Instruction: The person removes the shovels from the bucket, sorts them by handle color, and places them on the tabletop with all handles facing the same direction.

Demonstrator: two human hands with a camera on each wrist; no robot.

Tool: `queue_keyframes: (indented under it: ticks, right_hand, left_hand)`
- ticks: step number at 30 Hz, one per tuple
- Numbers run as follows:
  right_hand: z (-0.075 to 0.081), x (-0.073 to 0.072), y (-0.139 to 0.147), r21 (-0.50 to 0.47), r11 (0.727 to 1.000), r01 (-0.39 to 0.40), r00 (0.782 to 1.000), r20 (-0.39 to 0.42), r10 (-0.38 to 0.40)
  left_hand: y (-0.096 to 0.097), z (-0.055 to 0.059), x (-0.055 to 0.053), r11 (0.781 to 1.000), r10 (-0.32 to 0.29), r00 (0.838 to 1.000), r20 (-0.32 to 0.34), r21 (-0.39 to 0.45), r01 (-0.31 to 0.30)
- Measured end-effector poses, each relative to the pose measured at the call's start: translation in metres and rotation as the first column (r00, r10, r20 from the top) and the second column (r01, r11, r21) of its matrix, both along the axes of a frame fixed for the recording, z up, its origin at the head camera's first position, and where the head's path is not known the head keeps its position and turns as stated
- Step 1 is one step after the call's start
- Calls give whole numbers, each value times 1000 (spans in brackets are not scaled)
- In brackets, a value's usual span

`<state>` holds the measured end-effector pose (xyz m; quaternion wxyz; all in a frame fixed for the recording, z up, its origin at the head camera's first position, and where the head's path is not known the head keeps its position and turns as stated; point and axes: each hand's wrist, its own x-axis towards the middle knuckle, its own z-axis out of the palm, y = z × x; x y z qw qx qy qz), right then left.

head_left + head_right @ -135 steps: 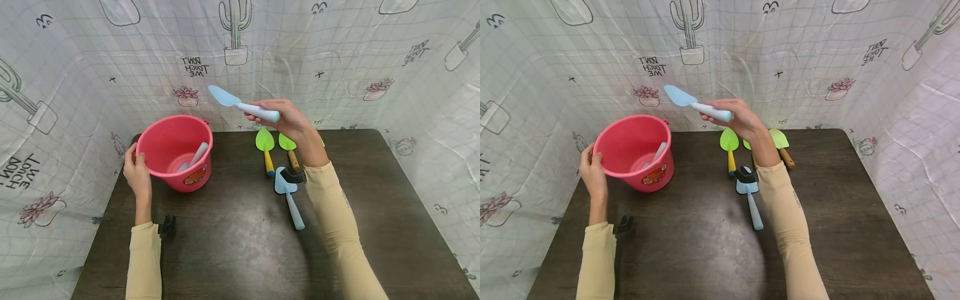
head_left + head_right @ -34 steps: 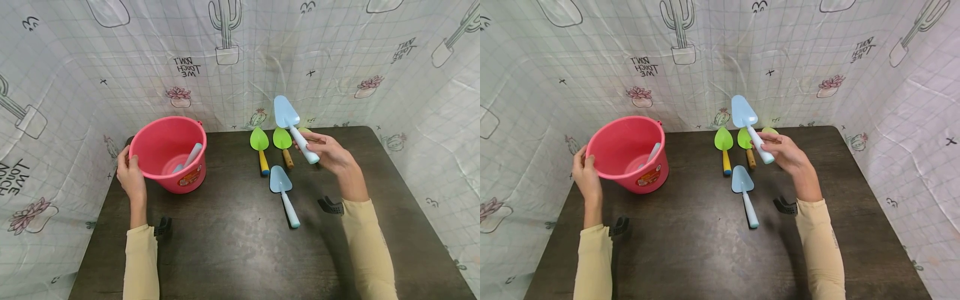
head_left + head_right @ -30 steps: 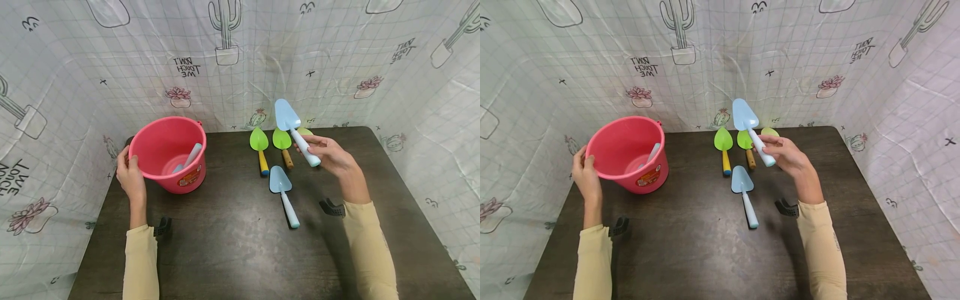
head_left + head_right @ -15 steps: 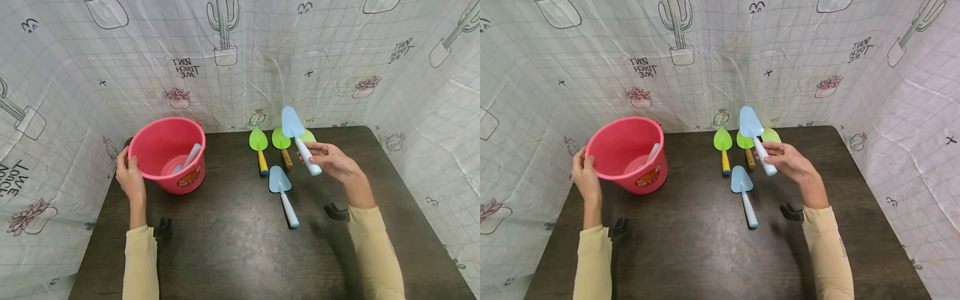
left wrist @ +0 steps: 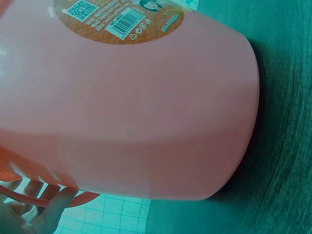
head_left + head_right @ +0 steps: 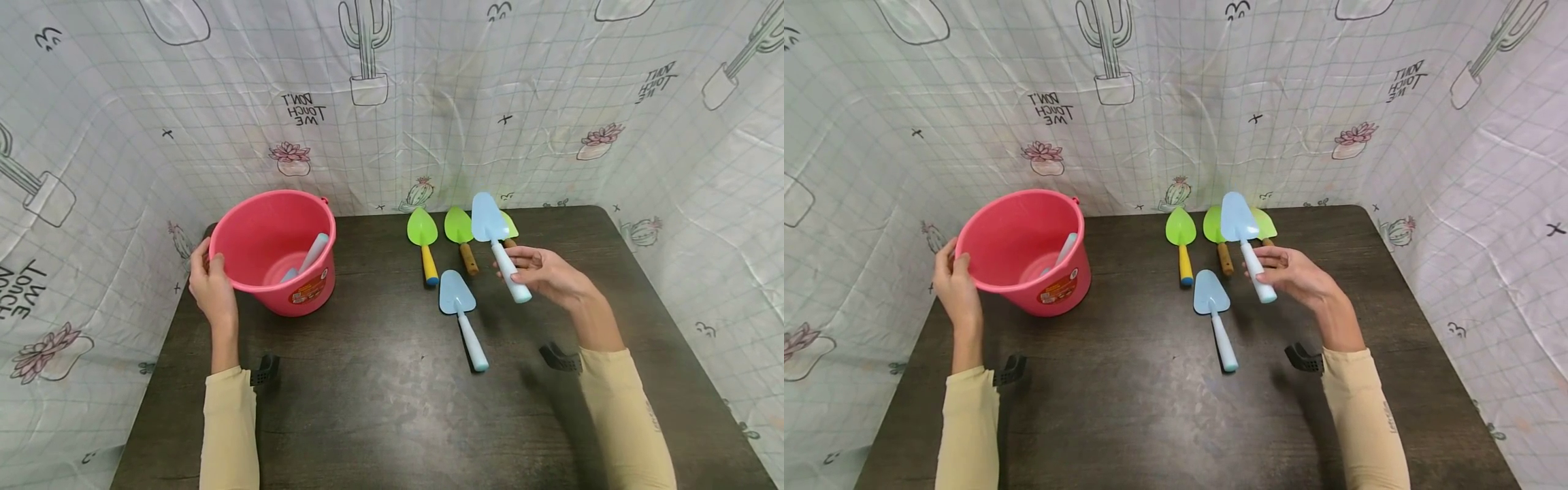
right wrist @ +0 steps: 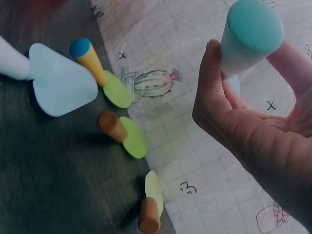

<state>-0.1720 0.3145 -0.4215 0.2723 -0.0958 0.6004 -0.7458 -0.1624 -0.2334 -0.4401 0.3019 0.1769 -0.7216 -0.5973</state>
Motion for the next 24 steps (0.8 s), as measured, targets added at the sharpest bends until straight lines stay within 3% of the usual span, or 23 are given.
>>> queue_keyframes:
  ticks: [4,10,12,17,19,24]
  right_hand:
    - [-4,4,5,27,1000,-3,1000,9,3]
    - [-12,8,11,56,998,30,998,53,-33]
    - [-16,9,13,72,997,24,998,52,-27]
    - [-26,14,17,120,993,15,999,40,-20]
    - [-28,18,19,129,992,18,998,53,-25]
    - [-36,25,24,138,990,35,994,98,-48]
  left_hand:
    - [4,5,2,1000,9,1000,7,0,-9]
    - [17,25,14,1000,9,1000,3,22,-9]
    - [16,24,13,1000,9,1000,5,23,-9]
    - [5,6,4,1000,14,1000,11,10,-15]
    - [6,6,5,1000,15,1000,13,10,-15]
    - [19,24,17,1000,18,1000,7,14,-18]
